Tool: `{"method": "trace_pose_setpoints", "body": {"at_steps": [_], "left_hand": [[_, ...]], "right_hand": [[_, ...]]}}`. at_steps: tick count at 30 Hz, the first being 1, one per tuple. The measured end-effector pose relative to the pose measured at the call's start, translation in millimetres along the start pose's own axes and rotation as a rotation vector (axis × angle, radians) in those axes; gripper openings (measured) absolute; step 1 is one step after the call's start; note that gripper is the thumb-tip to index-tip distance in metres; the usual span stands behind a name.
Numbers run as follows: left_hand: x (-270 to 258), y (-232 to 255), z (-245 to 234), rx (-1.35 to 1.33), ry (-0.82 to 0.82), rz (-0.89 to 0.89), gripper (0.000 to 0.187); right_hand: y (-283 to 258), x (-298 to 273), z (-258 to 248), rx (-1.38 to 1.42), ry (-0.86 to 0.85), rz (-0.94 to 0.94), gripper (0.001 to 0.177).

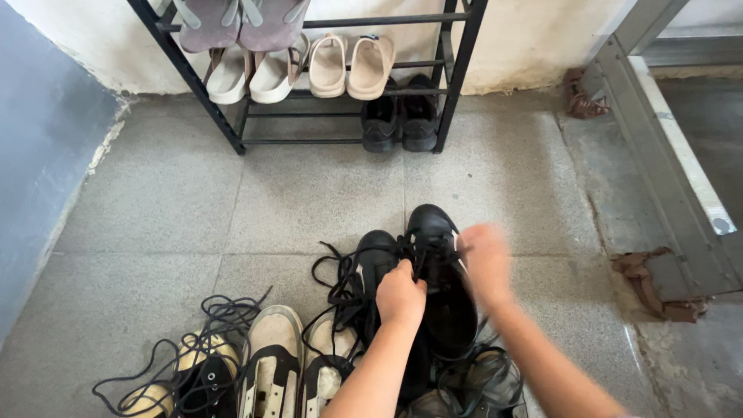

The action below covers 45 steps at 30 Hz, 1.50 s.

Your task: The person unlaces a pair of black high-top sneakers, then moves to a pair of black athletic shoes and begins re-lacing them. The person threads the laces through the eyelets and ties a knot.

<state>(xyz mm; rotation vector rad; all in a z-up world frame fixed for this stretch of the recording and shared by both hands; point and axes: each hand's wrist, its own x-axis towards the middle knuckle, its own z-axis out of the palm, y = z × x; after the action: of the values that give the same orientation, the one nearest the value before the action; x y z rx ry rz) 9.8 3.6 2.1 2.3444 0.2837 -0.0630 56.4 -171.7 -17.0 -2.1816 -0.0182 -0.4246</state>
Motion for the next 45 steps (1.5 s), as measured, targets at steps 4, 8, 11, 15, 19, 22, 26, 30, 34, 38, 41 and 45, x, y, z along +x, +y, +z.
{"method": "trace_pose_setpoints", "body": {"at_steps": [4, 8, 11, 15, 19, 22, 26, 30, 34, 38, 41, 45], "left_hand": [[-5.7, -3.0, 4.3, -0.010, 0.017, -0.007, 0.018], [-0.9, -1.3, 1.8, 0.003, 0.002, -0.012, 0.016], [-1.0, -1.0, 2.4, -0.002, -0.005, 0.005, 0.021], [0.3, -1.9, 4.8, 0.034, -0.005, 0.001, 0.020], [-0.2, -4.9, 7.4, 0.012, 0.023, 0.016, 0.019], [-1.4, -6.9, 7.8, -0.005, 0.029, -0.003, 0.018], [1.5, -4.7, 5.0, -0.001, 0.003, -0.040, 0.017], [0.3, -6.4, 4.0, -0.026, 0.013, -0.011, 0.019], [0.0, -6.0, 2.5, -0.005, 0.001, -0.024, 0.019], [-0.4, -4.3, 1.1, 0.003, 0.019, 0.017, 0.018], [-2.1, -5.8, 2.1, 0.011, 0.014, -0.003, 0.016], [0.6, -5.7, 1.5, 0.001, 0.015, 0.001, 0.018]], "right_hand": [[3.9, 44.7, -53.8, 0.242, 0.204, -0.011, 0.006], [-24.7, 22.2, -17.6, -0.059, -0.312, 0.095, 0.037], [-37.4, -12.8, 12.8, -0.516, -0.322, -0.304, 0.028], [-26.7, -16.9, 17.0, -0.262, -0.207, -0.274, 0.009], [-4.1, 8.9, -7.4, 0.554, 0.065, 0.271, 0.011], [8.2, 33.2, -29.6, 1.169, 0.207, 0.357, 0.007], [-0.5, 34.6, -31.0, 0.657, 0.015, 0.304, 0.010], [-26.3, 2.6, 9.8, -0.209, -0.512, 0.062, 0.026], [-28.4, -12.5, 20.0, -0.339, -0.434, -0.001, 0.011], [-2.1, 7.0, -2.5, 0.305, -0.065, 0.301, 0.010], [18.2, 33.3, -25.8, 0.952, 0.198, 0.385, 0.007], [20.1, 45.8, -37.0, 1.167, 0.105, 0.420, 0.012]]}}
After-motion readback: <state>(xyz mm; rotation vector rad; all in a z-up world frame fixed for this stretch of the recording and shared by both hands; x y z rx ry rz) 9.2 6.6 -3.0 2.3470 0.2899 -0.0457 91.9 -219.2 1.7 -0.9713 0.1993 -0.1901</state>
